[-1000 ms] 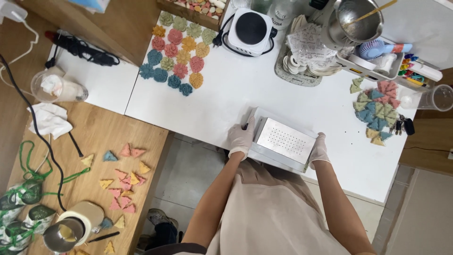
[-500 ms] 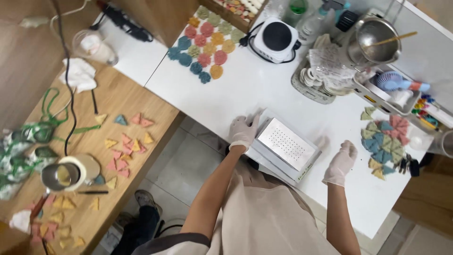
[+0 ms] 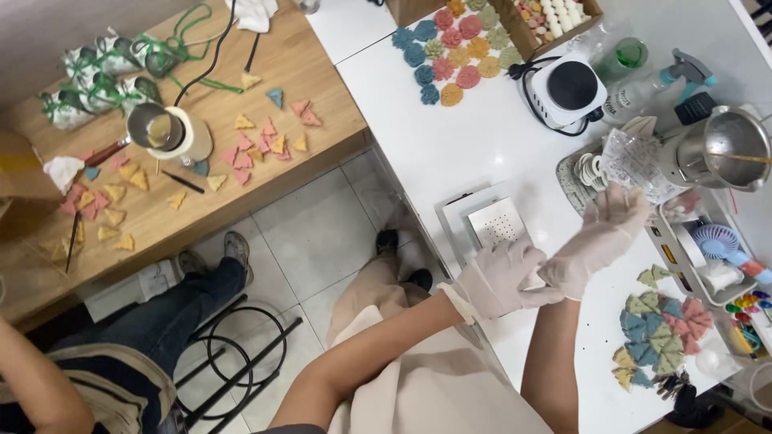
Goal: Handling and organizing small wax flower shapes on a production table.
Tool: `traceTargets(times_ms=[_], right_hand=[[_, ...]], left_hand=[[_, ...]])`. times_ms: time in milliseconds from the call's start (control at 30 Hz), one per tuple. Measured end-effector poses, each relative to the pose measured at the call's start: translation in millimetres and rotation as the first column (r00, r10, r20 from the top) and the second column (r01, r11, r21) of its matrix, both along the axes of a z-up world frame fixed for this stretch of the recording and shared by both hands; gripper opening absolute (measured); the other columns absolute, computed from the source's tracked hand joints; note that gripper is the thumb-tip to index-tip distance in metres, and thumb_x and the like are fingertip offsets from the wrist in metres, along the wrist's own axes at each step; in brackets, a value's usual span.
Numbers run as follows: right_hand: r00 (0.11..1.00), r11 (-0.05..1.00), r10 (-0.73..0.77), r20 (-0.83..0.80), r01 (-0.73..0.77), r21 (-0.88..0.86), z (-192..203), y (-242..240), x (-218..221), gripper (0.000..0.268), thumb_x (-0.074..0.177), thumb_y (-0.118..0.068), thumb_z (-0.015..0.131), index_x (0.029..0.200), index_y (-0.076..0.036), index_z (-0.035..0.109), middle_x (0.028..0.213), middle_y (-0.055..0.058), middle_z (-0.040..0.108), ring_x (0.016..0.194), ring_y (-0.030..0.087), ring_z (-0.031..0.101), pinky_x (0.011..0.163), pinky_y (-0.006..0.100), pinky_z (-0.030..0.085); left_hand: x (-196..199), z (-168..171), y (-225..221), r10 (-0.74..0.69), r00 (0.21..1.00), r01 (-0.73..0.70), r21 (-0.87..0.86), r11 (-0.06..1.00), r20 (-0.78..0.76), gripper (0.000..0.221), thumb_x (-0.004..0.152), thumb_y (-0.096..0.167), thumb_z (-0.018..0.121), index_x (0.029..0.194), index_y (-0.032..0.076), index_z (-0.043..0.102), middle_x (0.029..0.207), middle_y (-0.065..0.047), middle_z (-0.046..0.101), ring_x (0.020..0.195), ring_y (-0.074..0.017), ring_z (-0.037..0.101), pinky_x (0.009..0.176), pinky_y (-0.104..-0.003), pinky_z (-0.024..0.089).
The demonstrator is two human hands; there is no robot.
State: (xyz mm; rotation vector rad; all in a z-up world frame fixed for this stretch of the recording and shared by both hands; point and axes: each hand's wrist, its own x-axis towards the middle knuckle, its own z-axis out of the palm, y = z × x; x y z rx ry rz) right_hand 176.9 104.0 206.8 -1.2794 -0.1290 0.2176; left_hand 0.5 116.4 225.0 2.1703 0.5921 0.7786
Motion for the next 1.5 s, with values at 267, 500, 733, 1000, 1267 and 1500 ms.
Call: traceTargets(times_ms=[267, 500, 733, 1000, 1267, 1500], right_hand=[[0.973, 0.980, 0.200, -0.115, -0.198, 0.031, 14, 50, -53, 0.045, 0.101, -0.042, 0.061, 0.133, -0.009, 0.056, 0.114, 0.003, 0.067, 0.107, 0.016, 0.058, 0.098, 0.036, 0.043], [0.949, 0.947, 0.307, -0.073, -0.313, -0.079, 13, 86, -78, 0.048, 0.101, -0.033, 0.058, 0.144, -0.015, 0.050, 0.129, 0.003, 0.064, 0.116, 0.017, 0.056, 0.103, 0.038, 0.042], [0.702, 0.843, 0.538, -0.467, -0.455, 0.287, 7, 170, -127, 0.058, 0.096, -0.047, 0.052, 0.146, -0.018, 0.048, 0.133, 0.006, 0.060, 0.117, 0.022, 0.057, 0.101, 0.045, 0.045], [0.558, 0.667, 0.648, -0.518, -0.744, 0.033, -92, 271, -184, 0.054, 0.102, -0.031, 0.054, 0.153, -0.016, 0.042, 0.131, 0.010, 0.060, 0.116, 0.023, 0.058, 0.104, 0.041, 0.050], [0.469, 0.195, 0.730, -0.497, -0.840, -0.507, -160, 362, -232, 0.071, 0.089, -0.016, 0.069, 0.155, -0.017, 0.041, 0.129, 0.015, 0.062, 0.115, 0.028, 0.062, 0.098, 0.040, 0.052], [0.354, -0.176, 0.847, -0.398, -0.519, -0.836, -193, 430, -256, 0.102, 0.073, -0.021, 0.086, 0.159, -0.024, 0.032, 0.145, 0.026, 0.046, 0.133, 0.038, 0.051, 0.110, 0.040, 0.045]], left_hand=[[-38, -21, 10, 0.024, 0.997, -0.014, 0.124, 0.992, -0.077, 0.035, 0.099, 0.050, 0.061, 0.095, 0.016, 0.061, 0.089, -0.006, 0.059, 0.077, -0.0272, 0.065, 0.063, -0.041, 0.051], [-68, -9, 51, -0.131, 0.983, 0.171, 0.399, 0.901, -0.125, 0.019, 0.101, 0.036, 0.062, 0.096, 0.018, 0.062, 0.086, -0.003, 0.058, 0.079, -0.0220, 0.065, 0.067, -0.037, 0.054], [-114, -12, 121, -0.294, 0.950, 0.310, 0.446, 0.840, -0.107, 0.016, 0.088, 0.018, 0.064, 0.104, 0.019, 0.066, 0.090, 0.000, 0.061, 0.081, -0.0190, 0.065, 0.067, -0.034, 0.053], [-201, -19, 259, -0.183, 0.888, 0.214, 0.027, 0.977, -0.421, 0.035, 0.104, 0.045, 0.058, 0.092, 0.014, 0.069, 0.086, -0.012, 0.072, 0.082, -0.0293, 0.070, 0.069, -0.044, 0.055], [-224, -284, 305, 0.452, 0.875, 0.425, -0.726, -0.541, 0.175, 0.031, 0.106, 0.018, 0.054, 0.133, 0.002, 0.055, 0.133, -0.015, 0.062, 0.121, -0.0287, 0.062, 0.103, -0.042, 0.051], [-211, -357, 329, 0.889, 0.458, 0.690, -0.626, -0.365, -0.013, 0.048, 0.098, -0.001, 0.045, 0.146, 0.001, 0.045, 0.153, -0.015, 0.050, 0.144, -0.0289, 0.047, 0.114, -0.046, 0.041]])
